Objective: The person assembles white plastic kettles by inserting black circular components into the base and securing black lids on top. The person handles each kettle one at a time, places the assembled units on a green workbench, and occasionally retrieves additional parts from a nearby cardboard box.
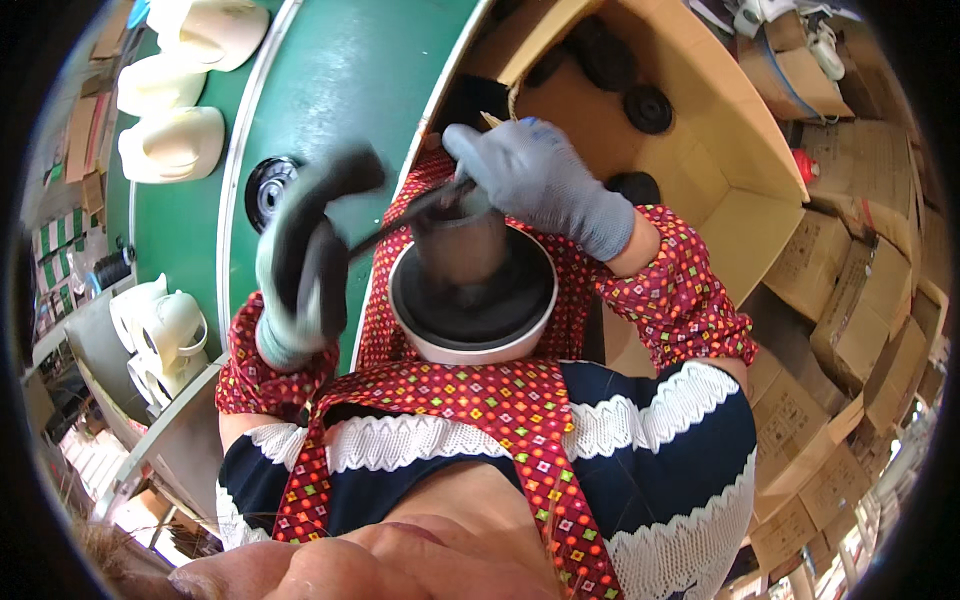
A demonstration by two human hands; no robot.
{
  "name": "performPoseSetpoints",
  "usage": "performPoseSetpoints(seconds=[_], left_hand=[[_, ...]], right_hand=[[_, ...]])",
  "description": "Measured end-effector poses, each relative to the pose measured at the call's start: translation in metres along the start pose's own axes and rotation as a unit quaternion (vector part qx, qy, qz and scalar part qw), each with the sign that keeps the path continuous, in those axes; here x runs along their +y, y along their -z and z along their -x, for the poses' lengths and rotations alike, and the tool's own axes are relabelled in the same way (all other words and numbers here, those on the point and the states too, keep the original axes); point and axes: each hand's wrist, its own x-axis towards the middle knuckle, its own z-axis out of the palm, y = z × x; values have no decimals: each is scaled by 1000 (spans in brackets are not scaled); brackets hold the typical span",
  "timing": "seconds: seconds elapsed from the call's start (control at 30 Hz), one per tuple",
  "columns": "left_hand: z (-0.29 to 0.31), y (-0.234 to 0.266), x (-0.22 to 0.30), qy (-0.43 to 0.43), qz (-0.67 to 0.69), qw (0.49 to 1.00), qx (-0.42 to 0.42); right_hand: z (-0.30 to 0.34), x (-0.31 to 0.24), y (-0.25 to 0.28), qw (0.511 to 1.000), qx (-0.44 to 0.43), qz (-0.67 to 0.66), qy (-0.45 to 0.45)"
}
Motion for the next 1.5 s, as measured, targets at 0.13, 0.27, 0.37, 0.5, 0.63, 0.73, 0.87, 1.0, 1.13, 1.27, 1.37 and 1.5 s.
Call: performPoseSetpoints(seconds=[0.13,0.27,0.37,0.5,0.63,0.73,0.87,1.0,1.13,1.27,1.37,1.5], left_hand=[[1,56,-33,393,-105,913,-36],[39,58,-152,466,34,867,175],[85,59,-207,462,66,846,259],[119,65,-242,422,87,852,297],[137,74,-283,439,13,848,296],[123,77,-286,407,-155,861,261],[147,61,-262,265,-372,841,289],[139,36,-145,149,-100,983,43],[138,33,-69,103,-23,993,-57],[173,47,-62,180,152,961,146],[174,84,-71,224,155,927,257],[153,159,-127,207,143,863,439]], right_hand=[[-41,-7,10,980,-56,192,-17],[-54,19,-35,996,56,25,-67],[-23,18,-18,994,-12,-106,-16],[34,-21,26,957,-99,-248,-112],[61,-44,9,979,-78,-170,-79],[61,-26,-15,985,27,-145,-94],[32,-8,-28,987,63,-128,-78],[1,17,-18,917,146,-278,-246],[-42,22,-34,796,102,-495,-334],[-80,-16,-96,526,36,-740,-417],[-76,-21,-116,779,46,-502,-374],[-32,-32,-133,960,11,-250,-123]])
